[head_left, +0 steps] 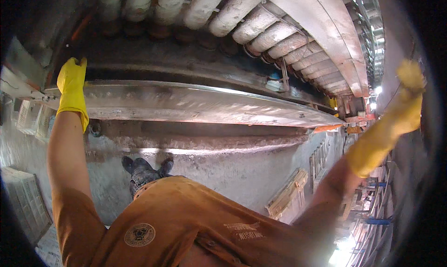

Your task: The person repeatedly wipes a large metal sheet with gloved hands, moving back and forth across its surface. The task appears to be cleaning or polishing the sheet in a workshop environment.

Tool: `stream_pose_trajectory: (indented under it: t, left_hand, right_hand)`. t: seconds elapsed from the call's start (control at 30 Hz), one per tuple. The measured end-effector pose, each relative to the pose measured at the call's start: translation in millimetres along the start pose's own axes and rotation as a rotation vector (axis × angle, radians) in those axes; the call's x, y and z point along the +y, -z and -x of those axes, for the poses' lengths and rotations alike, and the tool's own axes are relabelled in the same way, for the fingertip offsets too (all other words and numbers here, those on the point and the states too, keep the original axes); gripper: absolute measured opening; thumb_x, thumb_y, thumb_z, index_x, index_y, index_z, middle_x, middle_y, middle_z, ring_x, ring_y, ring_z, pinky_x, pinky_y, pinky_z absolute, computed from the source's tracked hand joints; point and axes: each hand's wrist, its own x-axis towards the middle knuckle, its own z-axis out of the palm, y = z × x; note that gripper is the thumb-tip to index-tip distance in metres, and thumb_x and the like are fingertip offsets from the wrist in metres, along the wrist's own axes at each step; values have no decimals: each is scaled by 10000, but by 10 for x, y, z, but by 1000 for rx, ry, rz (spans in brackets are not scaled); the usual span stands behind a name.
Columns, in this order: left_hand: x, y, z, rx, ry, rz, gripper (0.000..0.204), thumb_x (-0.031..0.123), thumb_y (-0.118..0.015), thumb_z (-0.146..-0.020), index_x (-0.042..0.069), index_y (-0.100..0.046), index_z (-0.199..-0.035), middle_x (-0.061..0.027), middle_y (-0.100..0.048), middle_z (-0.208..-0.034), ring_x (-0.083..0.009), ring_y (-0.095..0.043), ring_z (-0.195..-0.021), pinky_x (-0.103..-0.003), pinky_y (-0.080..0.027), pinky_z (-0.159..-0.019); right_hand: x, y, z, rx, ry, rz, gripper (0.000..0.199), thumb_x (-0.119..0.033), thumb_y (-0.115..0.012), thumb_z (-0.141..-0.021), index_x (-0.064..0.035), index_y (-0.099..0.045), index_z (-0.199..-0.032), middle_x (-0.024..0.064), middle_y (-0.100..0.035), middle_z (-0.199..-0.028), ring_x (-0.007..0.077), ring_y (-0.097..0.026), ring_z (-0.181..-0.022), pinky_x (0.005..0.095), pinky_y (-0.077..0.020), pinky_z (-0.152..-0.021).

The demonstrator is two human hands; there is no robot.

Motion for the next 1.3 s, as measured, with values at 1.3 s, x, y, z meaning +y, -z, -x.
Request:
stream_pose_trajectory:
  t: [1.3]
  left_hand:
    - [-73,-287,-302,-75,-10,30,552,582,-624,-978,103,-733,-1229,-153,-754,-1219,-358,-716,-1114,-448,-560,-906]
  right_hand:
    - [2677,-2819,2948,-386,-1324,620,571,-583,-501,-988,-135,-720,-1267,159,-750,-1218,378,-727,-1075,461,-533,-947]
